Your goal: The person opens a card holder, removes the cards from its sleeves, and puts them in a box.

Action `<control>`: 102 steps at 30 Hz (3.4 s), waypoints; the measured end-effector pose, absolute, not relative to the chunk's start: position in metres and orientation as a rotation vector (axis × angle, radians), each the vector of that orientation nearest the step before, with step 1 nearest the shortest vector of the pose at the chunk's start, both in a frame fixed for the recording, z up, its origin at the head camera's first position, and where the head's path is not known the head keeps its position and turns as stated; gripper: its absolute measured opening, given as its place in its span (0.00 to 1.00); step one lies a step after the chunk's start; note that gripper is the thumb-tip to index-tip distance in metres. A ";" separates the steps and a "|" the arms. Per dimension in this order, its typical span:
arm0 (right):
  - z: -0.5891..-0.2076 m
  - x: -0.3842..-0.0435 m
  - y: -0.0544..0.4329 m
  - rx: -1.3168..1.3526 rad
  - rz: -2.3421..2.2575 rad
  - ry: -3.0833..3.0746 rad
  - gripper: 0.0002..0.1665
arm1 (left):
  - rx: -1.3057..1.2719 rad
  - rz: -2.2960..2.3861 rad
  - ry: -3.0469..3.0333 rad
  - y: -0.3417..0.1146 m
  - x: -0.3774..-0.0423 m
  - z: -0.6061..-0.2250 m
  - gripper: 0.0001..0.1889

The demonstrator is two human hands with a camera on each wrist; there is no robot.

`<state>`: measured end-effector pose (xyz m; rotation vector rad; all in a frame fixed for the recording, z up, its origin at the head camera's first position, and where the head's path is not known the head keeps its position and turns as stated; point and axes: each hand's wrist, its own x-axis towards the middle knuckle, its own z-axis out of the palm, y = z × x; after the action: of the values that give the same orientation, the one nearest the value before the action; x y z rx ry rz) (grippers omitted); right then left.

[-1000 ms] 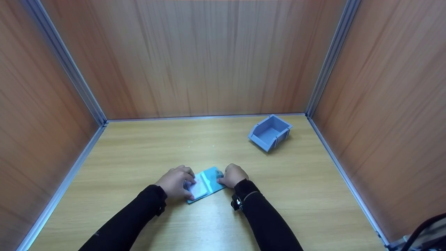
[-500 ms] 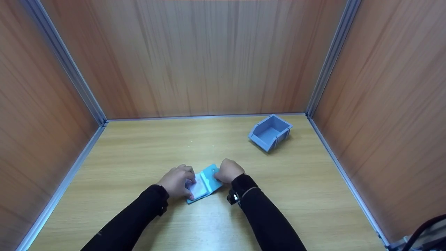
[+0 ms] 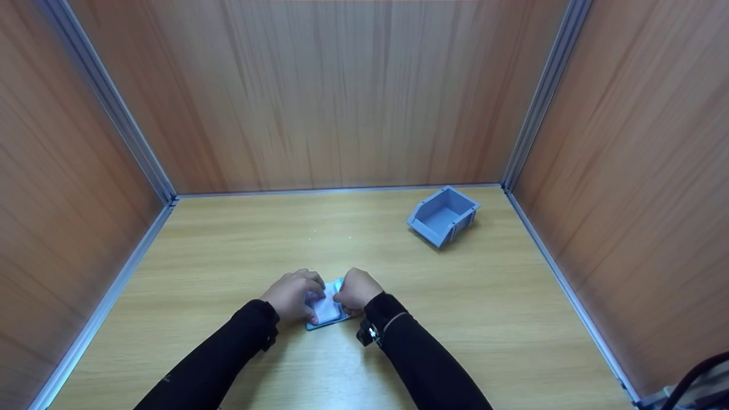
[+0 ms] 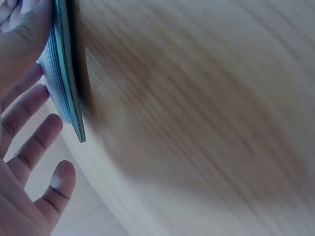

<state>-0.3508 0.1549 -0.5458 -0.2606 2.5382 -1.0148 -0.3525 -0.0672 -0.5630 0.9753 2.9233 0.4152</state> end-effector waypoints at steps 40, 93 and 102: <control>-0.554 -0.344 0.154 -0.167 -1.111 2.463 0.14 | 0.918 0.512 2.847 -0.058 -0.354 -0.560 0.29; -0.553 -0.343 0.198 -0.168 -1.474 2.341 0.09 | 0.820 0.499 2.873 -0.063 -0.353 -0.567 0.26; -0.527 -0.351 0.219 -0.147 -1.406 2.421 0.10 | 0.812 0.483 2.878 -0.062 -0.352 -0.566 0.27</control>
<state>-0.3506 0.2191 -0.5273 -0.1469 2.4213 -1.4065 -0.3523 -0.0622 -0.5658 0.8123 2.8780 0.4831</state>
